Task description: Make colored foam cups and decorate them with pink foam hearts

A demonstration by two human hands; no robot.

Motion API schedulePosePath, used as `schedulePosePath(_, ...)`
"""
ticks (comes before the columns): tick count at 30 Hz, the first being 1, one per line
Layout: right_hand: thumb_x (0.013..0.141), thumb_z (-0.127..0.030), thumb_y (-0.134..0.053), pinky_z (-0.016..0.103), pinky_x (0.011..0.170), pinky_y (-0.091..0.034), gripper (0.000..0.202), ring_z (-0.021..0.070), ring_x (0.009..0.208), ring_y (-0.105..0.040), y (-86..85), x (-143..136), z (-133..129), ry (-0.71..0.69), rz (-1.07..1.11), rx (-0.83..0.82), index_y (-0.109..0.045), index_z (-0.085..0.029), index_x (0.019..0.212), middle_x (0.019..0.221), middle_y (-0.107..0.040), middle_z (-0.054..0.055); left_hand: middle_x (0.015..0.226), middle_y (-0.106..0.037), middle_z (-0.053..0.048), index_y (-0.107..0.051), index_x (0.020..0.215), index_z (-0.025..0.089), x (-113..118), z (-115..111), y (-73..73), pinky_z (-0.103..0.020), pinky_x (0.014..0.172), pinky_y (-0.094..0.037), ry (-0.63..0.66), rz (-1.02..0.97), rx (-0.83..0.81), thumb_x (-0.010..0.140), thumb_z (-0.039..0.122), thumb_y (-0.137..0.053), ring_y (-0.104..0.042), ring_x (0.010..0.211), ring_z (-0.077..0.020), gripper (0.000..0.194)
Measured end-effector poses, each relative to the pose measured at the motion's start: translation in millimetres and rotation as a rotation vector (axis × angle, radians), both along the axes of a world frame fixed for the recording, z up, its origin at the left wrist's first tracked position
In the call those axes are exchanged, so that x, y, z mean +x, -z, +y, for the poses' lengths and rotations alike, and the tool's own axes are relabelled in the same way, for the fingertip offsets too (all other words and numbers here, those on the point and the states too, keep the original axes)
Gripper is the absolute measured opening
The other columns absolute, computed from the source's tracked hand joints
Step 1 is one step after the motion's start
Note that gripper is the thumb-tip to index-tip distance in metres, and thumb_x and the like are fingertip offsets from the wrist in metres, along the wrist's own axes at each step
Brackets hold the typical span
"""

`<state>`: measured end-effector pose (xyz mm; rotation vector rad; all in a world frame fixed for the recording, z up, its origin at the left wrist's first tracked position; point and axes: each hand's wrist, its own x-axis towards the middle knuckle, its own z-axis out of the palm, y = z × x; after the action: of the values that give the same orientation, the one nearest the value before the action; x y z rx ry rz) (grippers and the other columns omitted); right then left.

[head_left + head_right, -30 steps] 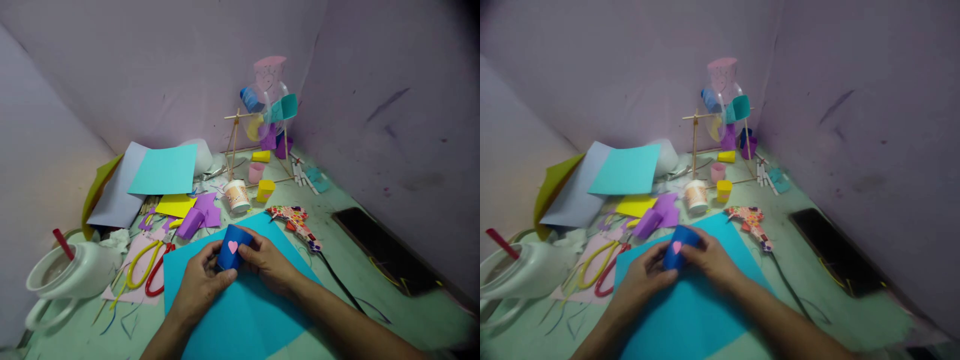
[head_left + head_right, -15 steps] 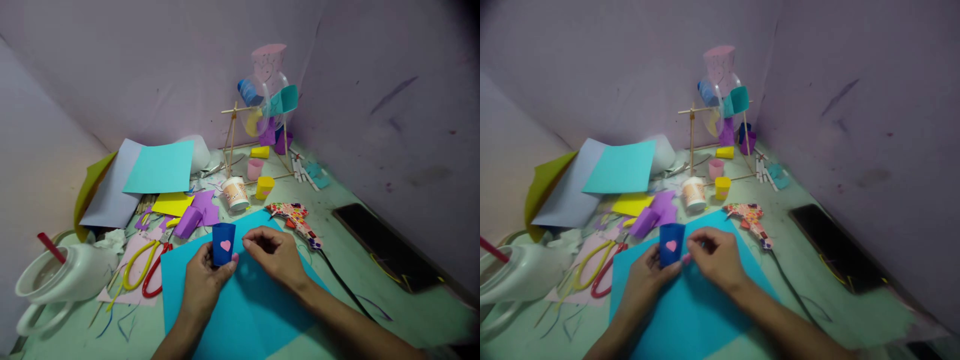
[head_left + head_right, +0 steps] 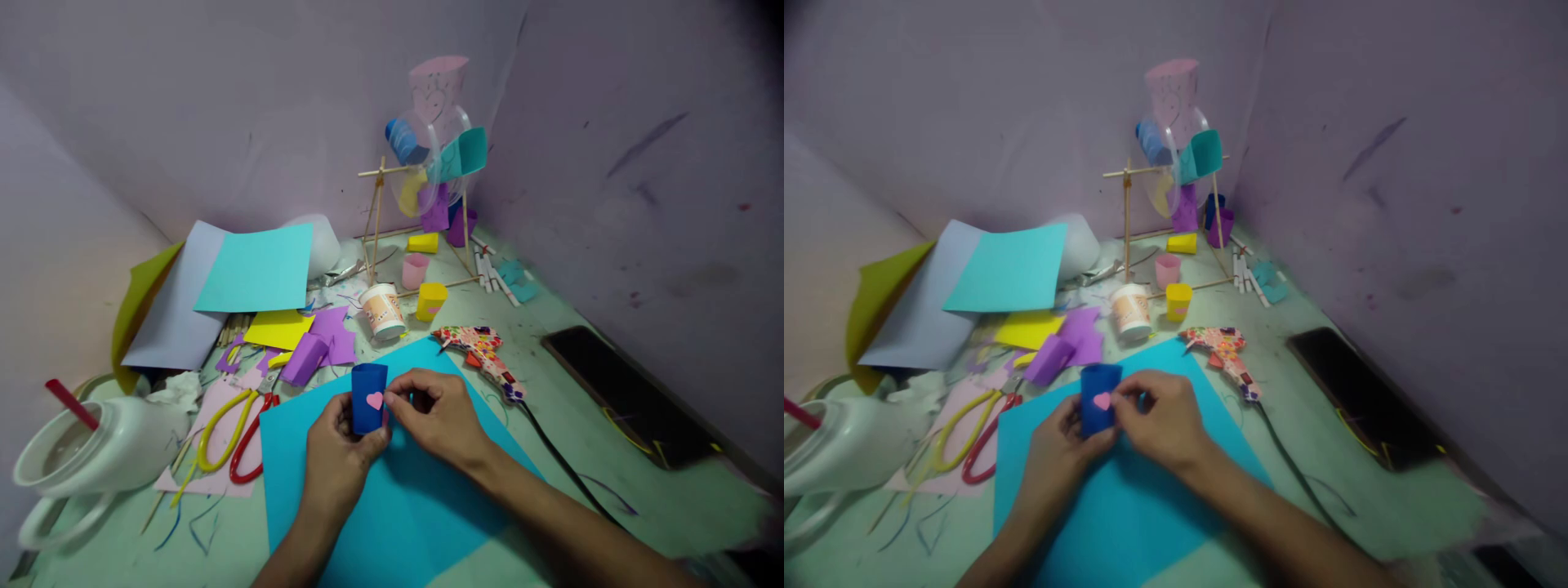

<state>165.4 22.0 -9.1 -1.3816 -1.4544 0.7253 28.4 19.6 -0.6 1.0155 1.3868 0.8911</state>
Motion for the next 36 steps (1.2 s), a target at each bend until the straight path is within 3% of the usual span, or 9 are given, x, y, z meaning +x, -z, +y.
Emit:
schedulePosePath(11, 0.07, -0.02, -0.059, 0.02, 0.043, -0.034, 0.013, 0.0082, 0.043, -0.043, 1.2, -3, 0, -0.001, -0.001, -0.012, -0.068, -0.015, 0.061, 0.05, -0.059, -0.001, 0.084, -0.074, -0.005, -0.061, 0.092, 0.014, -1, 0, 4.0, -0.026, 0.065, -0.052, 0.016, -0.01, 0.01, 0.055, 0.018, -0.077, -0.069, 0.077, -0.0207, 0.041)
schedulePosePath(24, 0.066, -0.022, -0.059, 0.022, 0.044, -0.035, 0.012, 0.0102, 0.046, -0.046, 1.6, -10, 0, 0.045, 0.123, -0.234, -0.066, -0.016, 0.058, 0.05, -0.058, 0.0, 0.086, -0.074, -0.006, -0.061, 0.091, 0.014, -1, 0, 1.6, -0.028, 0.067, -0.053, 0.004, -0.019, 0.013, 0.054, 0.021, -0.079, -0.069, 0.08, -0.0232, 0.041)
schedulePosePath(31, 0.065, -0.021, -0.058, 0.021, 0.044, -0.034, 0.011, 0.0099, 0.046, -0.045, 2.2, -9, 0, 0.042, 0.105, -0.209, -0.064, -0.017, 0.056, 0.049, -0.056, -0.001, 0.084, -0.073, -0.005, -0.062, 0.09, 0.014, 0, 1, -0.5, -0.027, 0.068, -0.051, -0.02, -0.088, -0.01, 0.049, 0.018, -0.081, -0.067, 0.079, -0.021, 0.045)
schedulePosePath(36, 0.068, -0.032, -0.063, 0.022, 0.049, -0.041, 0.015, 0.0118, 0.053, -0.052, -0.7, 0, 4, 0.074, 0.348, -0.197, -0.061, -0.017, 0.069, 0.061, -0.061, 0.0, 0.08, -0.069, -0.004, -0.064, 0.094, 0.013, -5, 0, 8.3, -0.025, 0.061, -0.049, 0.045, -0.287, -0.088, 0.05, 0.022, -0.082, -0.062, 0.069, -0.0162, 0.048)
